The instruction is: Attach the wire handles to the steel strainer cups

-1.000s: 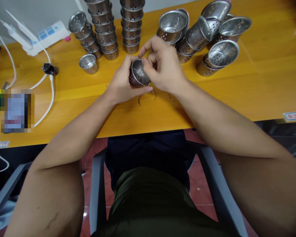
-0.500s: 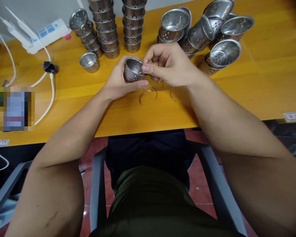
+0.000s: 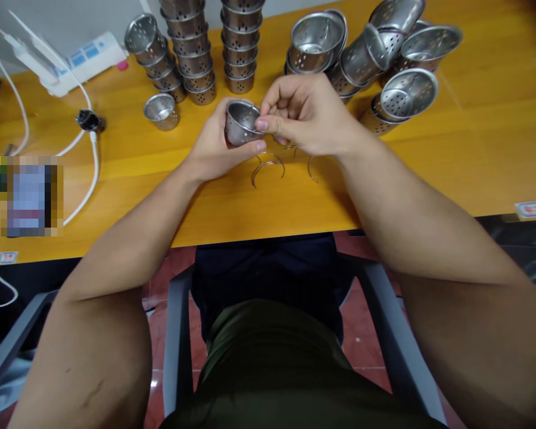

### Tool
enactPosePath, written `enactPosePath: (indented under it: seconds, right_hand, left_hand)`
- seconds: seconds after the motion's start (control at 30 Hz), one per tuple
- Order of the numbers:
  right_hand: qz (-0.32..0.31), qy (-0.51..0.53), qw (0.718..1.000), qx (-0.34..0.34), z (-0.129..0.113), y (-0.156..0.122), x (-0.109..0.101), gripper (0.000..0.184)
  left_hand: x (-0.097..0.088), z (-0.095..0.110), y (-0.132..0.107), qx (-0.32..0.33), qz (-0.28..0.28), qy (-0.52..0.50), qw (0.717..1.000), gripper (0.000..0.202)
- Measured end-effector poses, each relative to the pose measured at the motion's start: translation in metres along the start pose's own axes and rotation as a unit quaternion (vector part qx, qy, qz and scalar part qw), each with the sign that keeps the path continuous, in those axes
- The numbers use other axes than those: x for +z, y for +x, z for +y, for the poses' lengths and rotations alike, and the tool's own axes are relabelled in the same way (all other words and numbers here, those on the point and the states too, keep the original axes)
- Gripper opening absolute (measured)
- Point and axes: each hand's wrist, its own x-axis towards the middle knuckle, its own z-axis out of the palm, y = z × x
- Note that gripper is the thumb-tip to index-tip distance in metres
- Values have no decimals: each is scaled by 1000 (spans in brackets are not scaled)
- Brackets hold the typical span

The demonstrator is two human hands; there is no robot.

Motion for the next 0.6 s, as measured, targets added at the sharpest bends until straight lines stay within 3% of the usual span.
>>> enactPosePath:
  seconds: [0.2, 0.37, 0.5, 0.6]
  right_hand:
    - [14, -25, 999, 21, -3, -1, 0, 69]
    - [41, -42, 998, -25, -9, -3, 9, 67]
    - [118, -135, 977, -113, -4, -6, 8, 37]
    - [115, -195, 964, -138, 0, -8, 2, 7]
  left_hand:
    - [2, -6, 2, 16, -8, -4, 1000, 65]
    - [4, -6, 0, 40, -3, -12, 999, 73]
    - [3, -3, 3, 33, 42, 0, 999, 71]
    - [0, -4, 9, 46, 60, -6, 997, 70]
